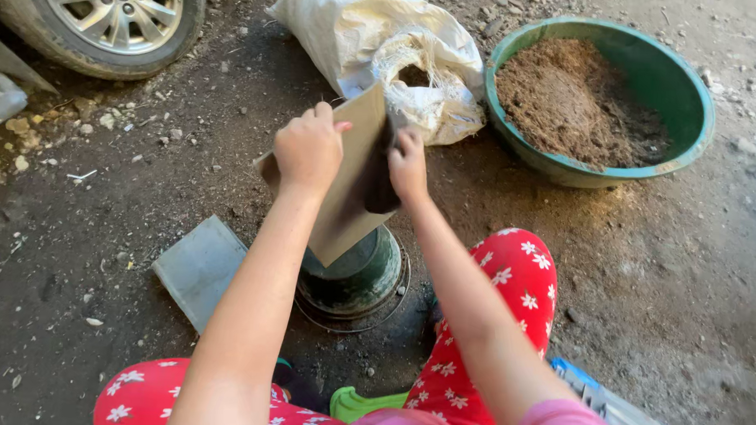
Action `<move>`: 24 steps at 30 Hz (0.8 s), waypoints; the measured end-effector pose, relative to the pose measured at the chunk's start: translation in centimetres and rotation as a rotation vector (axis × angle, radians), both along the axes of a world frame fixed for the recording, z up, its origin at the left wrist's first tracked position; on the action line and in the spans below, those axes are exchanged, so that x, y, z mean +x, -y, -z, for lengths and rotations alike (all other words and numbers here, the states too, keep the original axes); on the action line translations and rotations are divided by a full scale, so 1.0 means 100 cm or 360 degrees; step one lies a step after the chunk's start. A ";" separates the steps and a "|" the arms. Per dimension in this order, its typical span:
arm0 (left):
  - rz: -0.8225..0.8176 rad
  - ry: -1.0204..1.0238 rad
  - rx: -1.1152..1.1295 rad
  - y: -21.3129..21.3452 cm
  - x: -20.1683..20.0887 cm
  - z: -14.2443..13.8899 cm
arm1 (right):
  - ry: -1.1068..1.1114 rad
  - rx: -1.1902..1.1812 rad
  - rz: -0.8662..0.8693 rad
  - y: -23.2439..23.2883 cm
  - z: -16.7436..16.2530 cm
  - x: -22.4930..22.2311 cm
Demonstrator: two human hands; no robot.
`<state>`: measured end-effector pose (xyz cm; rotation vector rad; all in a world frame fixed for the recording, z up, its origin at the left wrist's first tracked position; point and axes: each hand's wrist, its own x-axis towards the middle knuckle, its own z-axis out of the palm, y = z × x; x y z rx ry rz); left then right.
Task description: The person sits on the ground and wipes rectangular metal sheets with a dark cloth. They handle the sheets one at a time, wiping each side and stacking them on a nearby pile.
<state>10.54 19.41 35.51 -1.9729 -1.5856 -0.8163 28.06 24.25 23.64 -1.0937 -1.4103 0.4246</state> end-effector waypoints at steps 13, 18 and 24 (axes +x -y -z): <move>0.0095 0.0155 0.0132 0.007 -0.058 -0.015 | 0.0232 -0.1643 0.0642 0.085 0.112 0.001; 0.0557 0.0218 0.0205 0.050 -0.110 0.035 | -0.0995 -0.0802 0.0198 0.043 0.095 0.027; 0.0404 0.0205 -0.0260 0.151 -0.146 0.166 | -0.1352 -0.0543 0.0410 0.036 0.091 0.052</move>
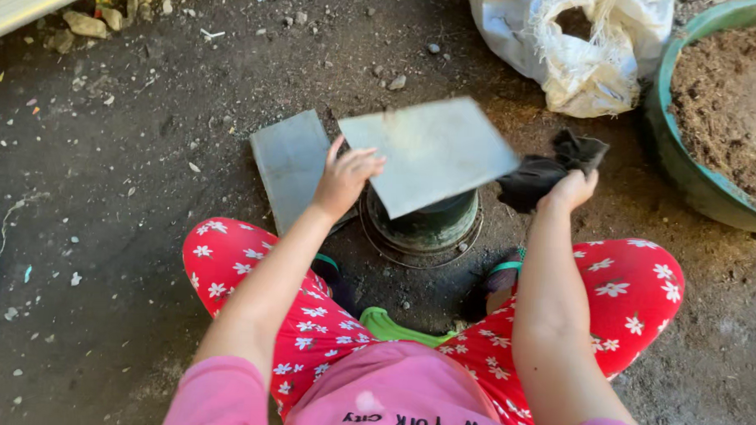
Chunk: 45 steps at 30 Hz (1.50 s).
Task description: The person sits on the ground and wipes rectangular metal sheets with a dark cloth. They handle the sheets one at a time, wiping each side and stacking them on a nearby pile.
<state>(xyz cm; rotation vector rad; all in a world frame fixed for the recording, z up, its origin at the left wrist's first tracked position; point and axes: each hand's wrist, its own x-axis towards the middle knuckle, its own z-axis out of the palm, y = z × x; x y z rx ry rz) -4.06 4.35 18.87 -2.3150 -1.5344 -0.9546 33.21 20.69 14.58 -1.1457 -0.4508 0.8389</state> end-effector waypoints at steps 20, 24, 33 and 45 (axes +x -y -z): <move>-0.0576 0.3381 -0.1279 0.010 0.055 0.154 | 0.2119 0.0805 -0.1311 0.058 -0.057 -0.160; -0.0686 0.3273 -0.0974 0.009 0.047 0.172 | 0.2895 0.0580 -0.1656 0.125 -0.001 -0.250; -0.0868 0.2833 -0.0954 0.030 0.034 0.207 | 0.3014 -0.0359 -0.1116 -0.014 0.052 -0.151; -0.0805 0.2819 -0.0881 0.011 0.013 0.202 | 0.3066 -0.0007 -0.1113 -0.054 -0.059 -0.171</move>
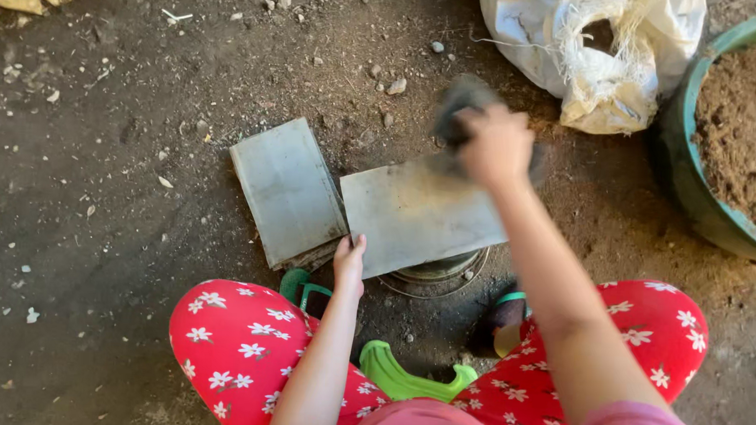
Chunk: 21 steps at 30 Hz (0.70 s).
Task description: The person sits on the ground and wipes rectangular metal sheets with a dark cloth. They handle the sheets one at a time, wiping each side and stacking them on a nearby pile.
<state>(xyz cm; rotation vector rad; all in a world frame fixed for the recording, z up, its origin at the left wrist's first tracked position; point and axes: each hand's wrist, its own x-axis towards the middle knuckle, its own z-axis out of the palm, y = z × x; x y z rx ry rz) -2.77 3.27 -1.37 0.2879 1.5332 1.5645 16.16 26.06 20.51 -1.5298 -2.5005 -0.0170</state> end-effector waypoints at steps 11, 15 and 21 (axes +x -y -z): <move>0.0056 0.0198 0.0033 0.000 -0.009 0.012 | -0.0041 -0.0106 -0.0378 0.067 0.098 -0.058; -0.0010 0.0215 0.0003 0.004 -0.001 0.009 | 0.0080 0.0023 0.0100 -0.012 0.099 0.016; -0.0147 0.0194 -0.0032 0.009 0.017 -0.004 | 0.0191 -0.0563 0.0956 -0.061 0.057 0.101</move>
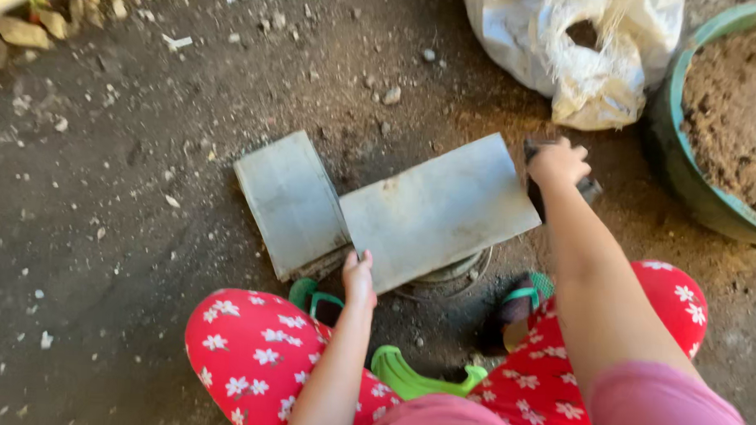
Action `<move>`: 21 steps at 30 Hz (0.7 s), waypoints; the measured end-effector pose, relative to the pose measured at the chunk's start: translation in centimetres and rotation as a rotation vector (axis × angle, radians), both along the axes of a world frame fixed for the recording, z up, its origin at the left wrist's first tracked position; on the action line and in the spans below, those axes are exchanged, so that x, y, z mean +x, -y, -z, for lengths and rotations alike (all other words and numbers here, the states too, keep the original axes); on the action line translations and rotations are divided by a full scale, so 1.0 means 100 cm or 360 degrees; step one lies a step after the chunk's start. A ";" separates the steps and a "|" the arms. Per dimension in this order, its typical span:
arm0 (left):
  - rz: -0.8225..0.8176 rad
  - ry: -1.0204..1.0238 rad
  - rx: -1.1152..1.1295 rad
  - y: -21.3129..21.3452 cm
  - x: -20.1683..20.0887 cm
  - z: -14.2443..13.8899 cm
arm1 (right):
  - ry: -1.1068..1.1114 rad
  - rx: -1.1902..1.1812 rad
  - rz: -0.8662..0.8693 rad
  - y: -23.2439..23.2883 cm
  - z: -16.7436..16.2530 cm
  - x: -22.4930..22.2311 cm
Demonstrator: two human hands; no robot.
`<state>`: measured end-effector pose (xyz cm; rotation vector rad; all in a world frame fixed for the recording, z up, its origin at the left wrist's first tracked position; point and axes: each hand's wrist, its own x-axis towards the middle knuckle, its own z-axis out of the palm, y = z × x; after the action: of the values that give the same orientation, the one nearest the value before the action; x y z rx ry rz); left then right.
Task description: The person sits on the ground and wipes rectangular metal sheets with a dark cloth. They handle the sheets one at a time, wiping each side and stacking them on a nearby pile.
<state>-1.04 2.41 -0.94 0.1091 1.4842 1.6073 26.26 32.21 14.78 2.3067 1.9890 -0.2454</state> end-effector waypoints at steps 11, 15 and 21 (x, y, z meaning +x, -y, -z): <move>-0.0132 0.0334 0.0133 0.001 0.025 -0.011 | -0.0165 0.0011 -0.1250 0.228 -0.014 -0.134; -0.0191 0.0342 0.0067 0.010 0.027 -0.013 | -0.0206 0.0765 -0.1404 0.263 0.050 -0.123; -0.0170 0.0239 0.0316 0.018 0.032 0.002 | -0.0044 0.0782 -0.0737 0.151 0.059 -0.004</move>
<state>2.21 0.58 -1.18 0.0208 1.2318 1.8063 25.91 17.09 8.87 1.9694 2.7651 0.2775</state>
